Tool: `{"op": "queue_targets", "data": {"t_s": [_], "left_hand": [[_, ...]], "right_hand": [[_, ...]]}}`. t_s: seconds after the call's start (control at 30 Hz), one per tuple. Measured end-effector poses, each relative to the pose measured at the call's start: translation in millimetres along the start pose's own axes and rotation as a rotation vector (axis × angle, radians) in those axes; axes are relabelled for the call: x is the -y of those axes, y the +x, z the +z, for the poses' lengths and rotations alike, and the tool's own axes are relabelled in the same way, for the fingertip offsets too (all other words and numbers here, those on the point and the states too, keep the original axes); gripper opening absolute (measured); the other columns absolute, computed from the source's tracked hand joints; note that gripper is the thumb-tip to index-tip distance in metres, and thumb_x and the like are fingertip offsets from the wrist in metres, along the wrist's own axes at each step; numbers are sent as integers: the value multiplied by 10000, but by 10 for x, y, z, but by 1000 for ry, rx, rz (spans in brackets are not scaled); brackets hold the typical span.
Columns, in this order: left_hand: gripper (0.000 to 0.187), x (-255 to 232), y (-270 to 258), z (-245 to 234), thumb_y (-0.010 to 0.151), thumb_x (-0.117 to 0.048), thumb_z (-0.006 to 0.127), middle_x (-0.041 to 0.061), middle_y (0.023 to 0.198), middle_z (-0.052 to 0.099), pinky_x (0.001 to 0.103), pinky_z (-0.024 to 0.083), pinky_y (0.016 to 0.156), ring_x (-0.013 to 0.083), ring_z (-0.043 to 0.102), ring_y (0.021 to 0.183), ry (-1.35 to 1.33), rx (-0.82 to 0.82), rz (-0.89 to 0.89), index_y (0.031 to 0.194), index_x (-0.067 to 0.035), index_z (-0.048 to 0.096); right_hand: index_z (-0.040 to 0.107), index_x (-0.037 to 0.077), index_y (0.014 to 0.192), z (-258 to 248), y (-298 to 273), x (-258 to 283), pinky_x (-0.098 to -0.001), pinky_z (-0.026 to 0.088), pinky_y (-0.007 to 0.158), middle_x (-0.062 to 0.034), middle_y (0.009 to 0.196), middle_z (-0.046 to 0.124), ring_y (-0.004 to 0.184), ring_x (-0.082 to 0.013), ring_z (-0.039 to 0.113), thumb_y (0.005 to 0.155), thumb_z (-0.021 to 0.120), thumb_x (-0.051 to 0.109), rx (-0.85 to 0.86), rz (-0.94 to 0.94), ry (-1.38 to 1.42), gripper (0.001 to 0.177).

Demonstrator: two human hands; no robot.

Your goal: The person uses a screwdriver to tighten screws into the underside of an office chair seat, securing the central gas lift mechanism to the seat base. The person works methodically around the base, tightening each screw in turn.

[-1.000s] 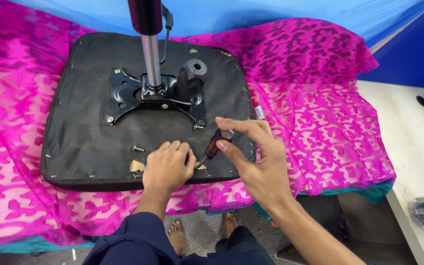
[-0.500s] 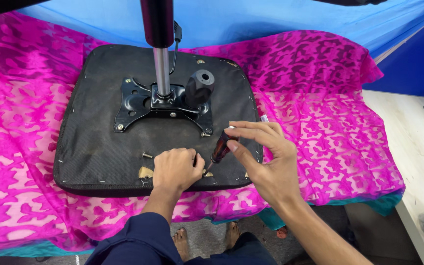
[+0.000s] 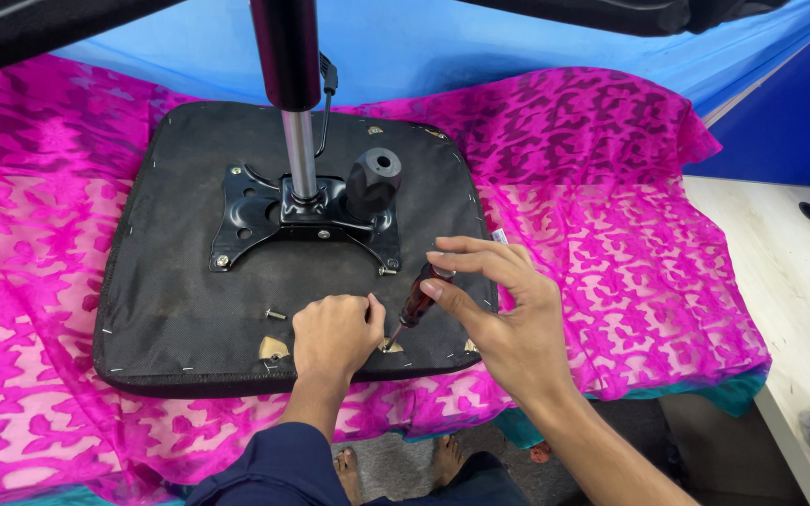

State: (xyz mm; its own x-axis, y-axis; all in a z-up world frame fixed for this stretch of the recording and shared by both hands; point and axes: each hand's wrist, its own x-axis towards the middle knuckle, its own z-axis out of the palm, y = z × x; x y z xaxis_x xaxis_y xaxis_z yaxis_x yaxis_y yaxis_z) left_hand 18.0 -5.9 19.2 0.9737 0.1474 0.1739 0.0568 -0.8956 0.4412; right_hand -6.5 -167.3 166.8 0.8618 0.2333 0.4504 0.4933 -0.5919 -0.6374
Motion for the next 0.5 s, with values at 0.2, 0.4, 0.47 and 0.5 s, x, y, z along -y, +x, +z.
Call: {"op": "queue_targets", "data": {"t_s": [0.2,0.4,0.47,0.5], "left_hand": [[431,-12,15,-7,955,-342,535,114,633,710,442,564,595,312,707,589,25,17,-1,687,-108,777],[432,-8,17,3,956,-344,538,118,619,704,433,566,596,307,706,580,23,13,-1,685,-106,776],[427,2,11,10,951,-344,542,123,624,705,432,567,601,309,708,585,22,-11,11,685,-109,779],[424,6,4,18,949,-344,545,126,627,705,432,567,604,310,709,588,20,-23,15,685,-110,780]], "right_hand": [[825,151,1058,17,-17,-19,-364,513,980,-21,1037,733,1053,-176,676,803,826,189,21,154,49,258],[809,140,1062,13,-31,-56,-375,471,1001,-18,1144,783,1116,-165,670,848,792,147,4,20,28,215],[807,138,1057,22,-40,-52,-377,474,1015,-21,1152,790,1120,-168,663,844,786,129,8,-1,46,214],[806,137,1054,27,-47,-46,-377,476,1023,-22,1156,794,1123,-169,660,843,783,119,13,-12,54,213]]}}
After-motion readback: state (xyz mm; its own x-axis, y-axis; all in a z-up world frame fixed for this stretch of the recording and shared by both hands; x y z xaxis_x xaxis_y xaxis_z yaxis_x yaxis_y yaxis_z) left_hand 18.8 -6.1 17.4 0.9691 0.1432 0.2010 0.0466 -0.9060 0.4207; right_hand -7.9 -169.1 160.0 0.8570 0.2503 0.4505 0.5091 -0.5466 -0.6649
